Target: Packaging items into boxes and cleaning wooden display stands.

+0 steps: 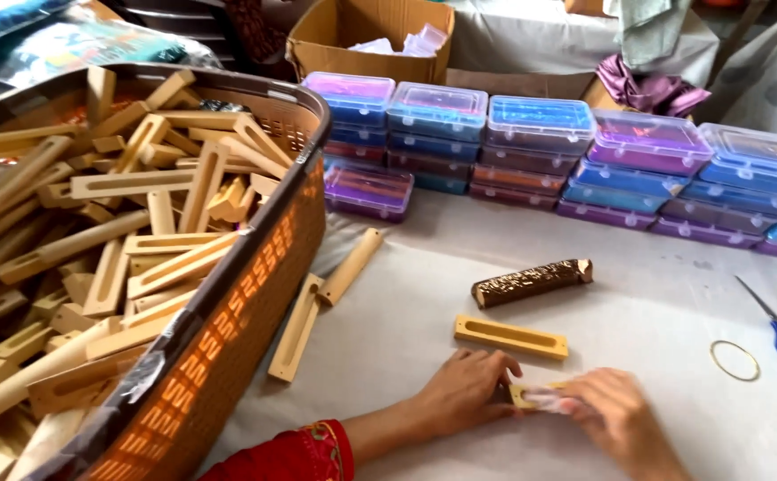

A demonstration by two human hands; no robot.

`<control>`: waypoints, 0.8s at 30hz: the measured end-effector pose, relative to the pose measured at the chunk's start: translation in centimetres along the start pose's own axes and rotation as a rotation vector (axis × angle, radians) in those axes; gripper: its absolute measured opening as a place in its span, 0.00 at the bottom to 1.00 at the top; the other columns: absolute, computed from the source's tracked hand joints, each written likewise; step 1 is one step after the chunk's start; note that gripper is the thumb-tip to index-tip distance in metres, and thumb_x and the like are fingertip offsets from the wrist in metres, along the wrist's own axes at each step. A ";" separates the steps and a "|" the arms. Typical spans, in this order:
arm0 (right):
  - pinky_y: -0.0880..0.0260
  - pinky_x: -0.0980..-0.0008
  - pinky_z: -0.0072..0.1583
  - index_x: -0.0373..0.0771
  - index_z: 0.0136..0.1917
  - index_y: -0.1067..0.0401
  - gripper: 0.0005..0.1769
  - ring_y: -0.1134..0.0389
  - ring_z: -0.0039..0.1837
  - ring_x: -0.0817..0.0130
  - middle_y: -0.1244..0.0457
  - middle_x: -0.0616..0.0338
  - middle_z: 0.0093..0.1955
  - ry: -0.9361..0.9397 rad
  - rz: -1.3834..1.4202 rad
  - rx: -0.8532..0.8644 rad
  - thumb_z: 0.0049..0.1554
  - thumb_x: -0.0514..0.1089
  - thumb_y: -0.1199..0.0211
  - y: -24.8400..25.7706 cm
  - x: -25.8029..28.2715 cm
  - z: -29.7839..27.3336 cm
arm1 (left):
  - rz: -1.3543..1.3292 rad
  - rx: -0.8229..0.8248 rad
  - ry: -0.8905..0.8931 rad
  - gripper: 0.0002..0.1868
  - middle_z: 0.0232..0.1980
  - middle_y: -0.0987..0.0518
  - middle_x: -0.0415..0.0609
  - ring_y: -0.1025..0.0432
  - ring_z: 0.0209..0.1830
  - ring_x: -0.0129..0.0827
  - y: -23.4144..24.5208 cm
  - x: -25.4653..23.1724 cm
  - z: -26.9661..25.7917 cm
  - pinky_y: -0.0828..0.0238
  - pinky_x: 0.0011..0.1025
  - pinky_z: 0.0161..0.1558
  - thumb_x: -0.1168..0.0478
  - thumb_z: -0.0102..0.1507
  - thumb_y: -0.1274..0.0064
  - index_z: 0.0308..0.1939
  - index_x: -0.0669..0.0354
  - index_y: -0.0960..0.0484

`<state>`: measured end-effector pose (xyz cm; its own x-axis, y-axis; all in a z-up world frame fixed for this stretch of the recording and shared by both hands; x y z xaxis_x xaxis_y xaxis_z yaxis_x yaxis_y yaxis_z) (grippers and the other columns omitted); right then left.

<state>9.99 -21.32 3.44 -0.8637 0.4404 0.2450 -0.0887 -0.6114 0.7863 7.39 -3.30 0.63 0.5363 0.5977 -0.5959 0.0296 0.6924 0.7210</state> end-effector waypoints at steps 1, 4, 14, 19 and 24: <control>0.33 0.56 0.59 0.43 0.45 0.21 0.14 0.29 0.50 0.61 0.29 0.61 0.43 -0.114 -0.121 0.033 0.55 0.54 0.36 0.1 -2.3 -0.7 | -0.004 0.020 0.011 0.28 0.47 0.19 0.45 0.27 0.56 0.39 0.1 -0.1 0.0 0.38 0.41 0.60 0.45 0.63 0.38 0.58 0.54 0.29; 0.33 0.54 0.57 0.45 0.41 0.21 0.12 0.29 0.47 0.60 0.30 0.61 0.39 -0.217 -0.300 0.081 0.51 0.54 0.33 0.5 -2.6 -0.1 | 0.035 0.077 0.001 0.26 0.46 0.20 0.47 0.27 0.55 0.40 0.0 -0.5 0.1 0.38 0.40 0.60 0.45 0.62 0.37 0.57 0.53 0.27; 0.30 0.54 0.58 0.41 0.45 0.22 0.20 0.28 0.53 0.55 0.31 0.52 0.52 0.064 -0.252 0.051 0.53 0.59 0.35 1.7 2.6 1.6 | 0.046 0.077 -0.040 0.26 0.45 0.20 0.48 0.26 0.53 0.40 0.4 -1.7 0.2 0.39 0.39 0.60 0.44 0.63 0.38 0.56 0.52 0.28; 0.27 0.58 0.53 0.44 0.45 0.21 0.22 0.29 0.52 0.58 0.33 0.55 0.55 -0.182 -0.423 0.184 0.49 0.63 0.35 1.7 -1.2 0.1 | 0.006 0.087 -0.031 0.26 0.44 0.20 0.46 0.26 0.53 0.39 0.3 -1.4 0.1 0.39 0.39 0.59 0.44 0.62 0.37 0.55 0.53 0.27; 0.26 0.62 0.48 0.37 0.50 0.22 0.33 0.29 0.44 0.63 0.32 0.56 0.58 -0.333 0.044 0.159 0.48 0.69 0.36 -1.5 2.6 0.3 | 0.041 0.050 -0.066 0.28 0.44 0.20 0.46 0.26 0.51 0.39 0.4 -1.6 0.1 0.39 0.39 0.57 0.47 0.60 0.36 0.57 0.54 0.28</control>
<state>8.03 -19.06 3.06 -0.6535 0.6221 0.4312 0.0456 -0.5362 0.8428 6.63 -3.95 1.90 0.5923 0.5959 -0.5423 0.0481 0.6457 0.7620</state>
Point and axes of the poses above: each hand's wrist, its own z-axis towards the middle knuckle, its own y-axis out of the back of the hand, x = y × z, the point moved 9 cm from there along z, towards the middle knuckle
